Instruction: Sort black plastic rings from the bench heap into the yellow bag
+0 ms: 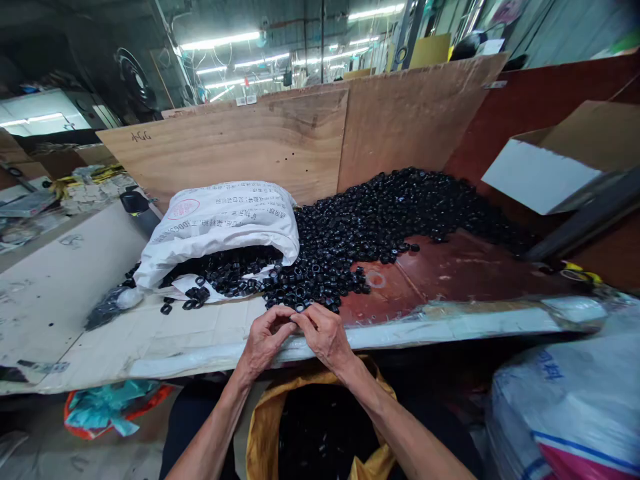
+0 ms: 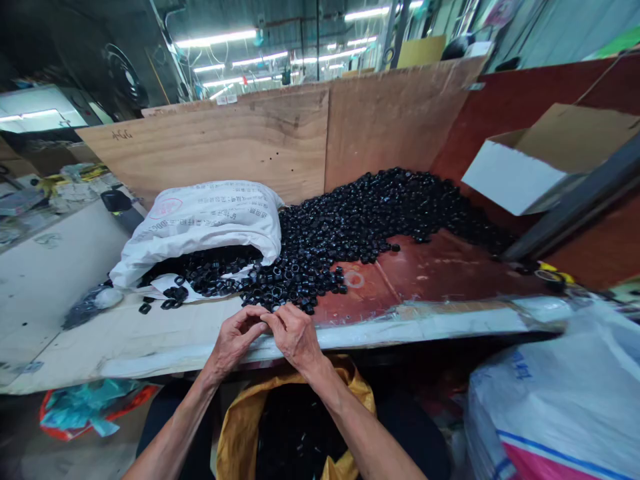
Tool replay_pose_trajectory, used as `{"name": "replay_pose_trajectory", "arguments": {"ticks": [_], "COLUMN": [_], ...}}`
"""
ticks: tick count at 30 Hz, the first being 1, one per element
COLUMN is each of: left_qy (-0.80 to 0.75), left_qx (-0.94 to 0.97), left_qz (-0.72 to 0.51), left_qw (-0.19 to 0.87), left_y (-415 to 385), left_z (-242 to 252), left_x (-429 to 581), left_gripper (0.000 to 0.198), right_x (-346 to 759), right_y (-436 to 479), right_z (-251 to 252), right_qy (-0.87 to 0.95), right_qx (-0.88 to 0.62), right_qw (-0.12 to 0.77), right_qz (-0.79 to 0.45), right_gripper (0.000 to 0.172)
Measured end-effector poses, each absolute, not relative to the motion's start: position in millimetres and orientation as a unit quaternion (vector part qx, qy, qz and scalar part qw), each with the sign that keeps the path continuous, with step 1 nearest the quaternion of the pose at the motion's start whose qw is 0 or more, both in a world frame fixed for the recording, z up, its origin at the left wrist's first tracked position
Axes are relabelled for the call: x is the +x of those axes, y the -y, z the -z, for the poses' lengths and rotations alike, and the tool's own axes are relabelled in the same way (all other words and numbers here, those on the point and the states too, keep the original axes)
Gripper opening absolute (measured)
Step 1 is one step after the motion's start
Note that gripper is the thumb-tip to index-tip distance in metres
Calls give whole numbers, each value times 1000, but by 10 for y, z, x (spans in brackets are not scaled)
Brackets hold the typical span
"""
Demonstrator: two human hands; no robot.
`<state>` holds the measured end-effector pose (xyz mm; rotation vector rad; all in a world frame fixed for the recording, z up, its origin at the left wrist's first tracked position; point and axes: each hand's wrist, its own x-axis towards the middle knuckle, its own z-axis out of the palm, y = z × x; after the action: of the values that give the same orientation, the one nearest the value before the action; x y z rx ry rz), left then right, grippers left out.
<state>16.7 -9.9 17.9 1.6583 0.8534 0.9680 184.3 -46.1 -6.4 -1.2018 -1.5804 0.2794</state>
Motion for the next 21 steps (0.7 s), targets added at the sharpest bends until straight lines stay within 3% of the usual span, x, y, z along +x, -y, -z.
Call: {"name": "replay_pose_trajectory", "arguments": {"ticks": [7, 10, 12, 21], "left_qy": [-376, -385, -387, -378], "left_qx": [649, 646, 645, 662], "left_qz": [-429, -430, -430, -427], "left_qw": [503, 499, 500, 487], "left_y": [103, 99, 100, 87], "left_z": [-130, -106, -112, -105], "left_x": [159, 147, 143, 137], "left_gripper": [25, 25, 25, 24], "right_x": [1838, 1834, 1829, 1853], "right_y": [527, 548, 550, 513], "right_z": [-1, -4, -3, 2], "right_qy": [682, 684, 672, 665], "right_qx": [-478, -499, -495, -471], "right_qw": [534, 519, 533, 551], "right_qz": [-147, -121, -137, -182], "right_gripper": [22, 26, 16, 16]}}
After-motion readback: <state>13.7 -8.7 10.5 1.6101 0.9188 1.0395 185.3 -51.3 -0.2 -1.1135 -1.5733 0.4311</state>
